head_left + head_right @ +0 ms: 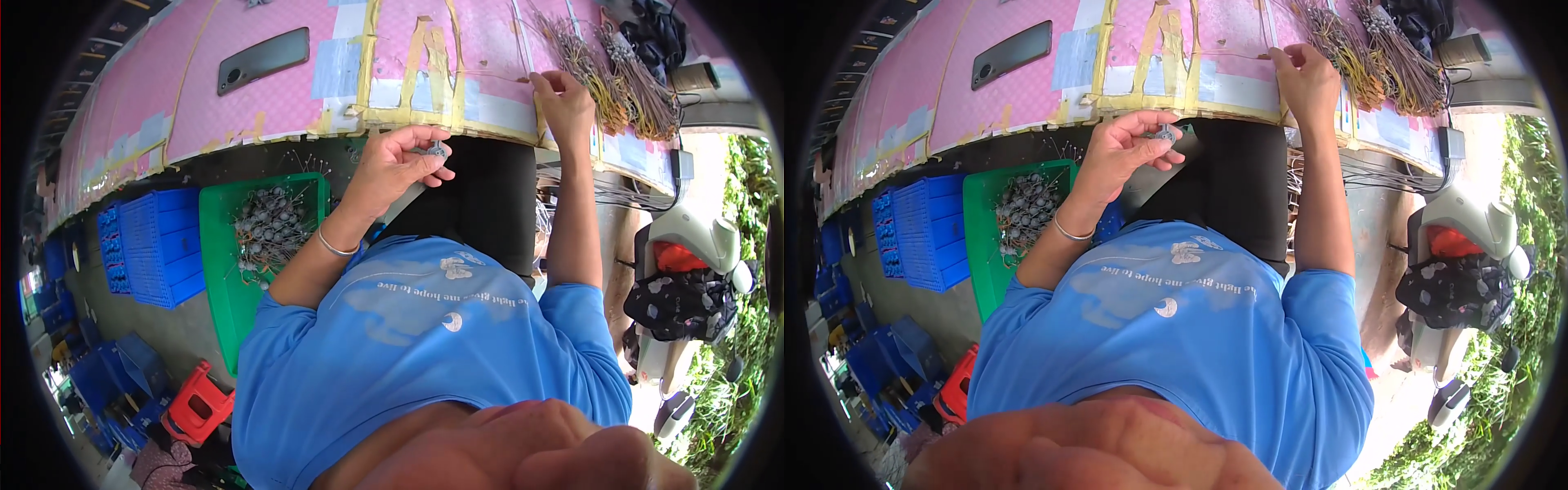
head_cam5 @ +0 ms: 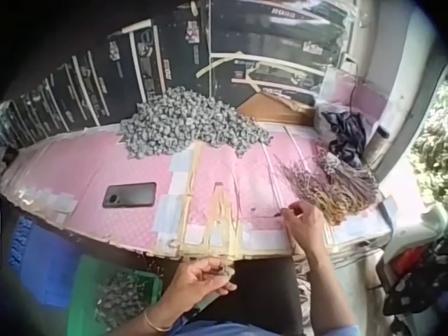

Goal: Assembling small electronic components by threading wires and connecting parts on a workbench.

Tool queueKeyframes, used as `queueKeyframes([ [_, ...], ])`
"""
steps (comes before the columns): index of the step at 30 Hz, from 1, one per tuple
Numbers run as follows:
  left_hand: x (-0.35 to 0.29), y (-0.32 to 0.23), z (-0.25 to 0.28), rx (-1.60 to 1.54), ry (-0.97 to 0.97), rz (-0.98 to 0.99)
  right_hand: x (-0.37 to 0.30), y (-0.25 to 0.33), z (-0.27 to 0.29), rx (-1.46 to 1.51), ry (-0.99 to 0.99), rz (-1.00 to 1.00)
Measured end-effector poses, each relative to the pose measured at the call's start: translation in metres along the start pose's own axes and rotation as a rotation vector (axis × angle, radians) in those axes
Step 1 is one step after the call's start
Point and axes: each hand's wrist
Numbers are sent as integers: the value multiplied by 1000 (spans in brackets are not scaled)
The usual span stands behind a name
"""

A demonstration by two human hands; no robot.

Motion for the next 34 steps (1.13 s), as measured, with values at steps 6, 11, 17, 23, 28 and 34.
queueKeyframes([
  [6, 9, 4, -7, 71, 55, 8, 6, -1, -15, 13, 110, 67],
  [11, 21, -6, -13, 200, 75, 50, -14, 13, -18, 865, 93, -235],
  [17, 45, -17, -28, 136, -89, -184, -65, 52, -6, 1383, 111, -374],
  [23, 42, -26, -34, 25, -107, -235, -83, 59, -8, 1203, -11, -176],
  [28, 42, -26, -32, 30, -130, -242, -89, 60, -11, 1174, 30, -177],
  [34, 41, -32, -24, -43, -135, -133, -109, 60, -27, 1173, 47, -21],
])
Point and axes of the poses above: each hand's wrist, its own x-axis towards the middle knuckle, its own z-axis out of the back of the hand, y = z × x, and after that the axes turned 11 degrees about z, right-handed
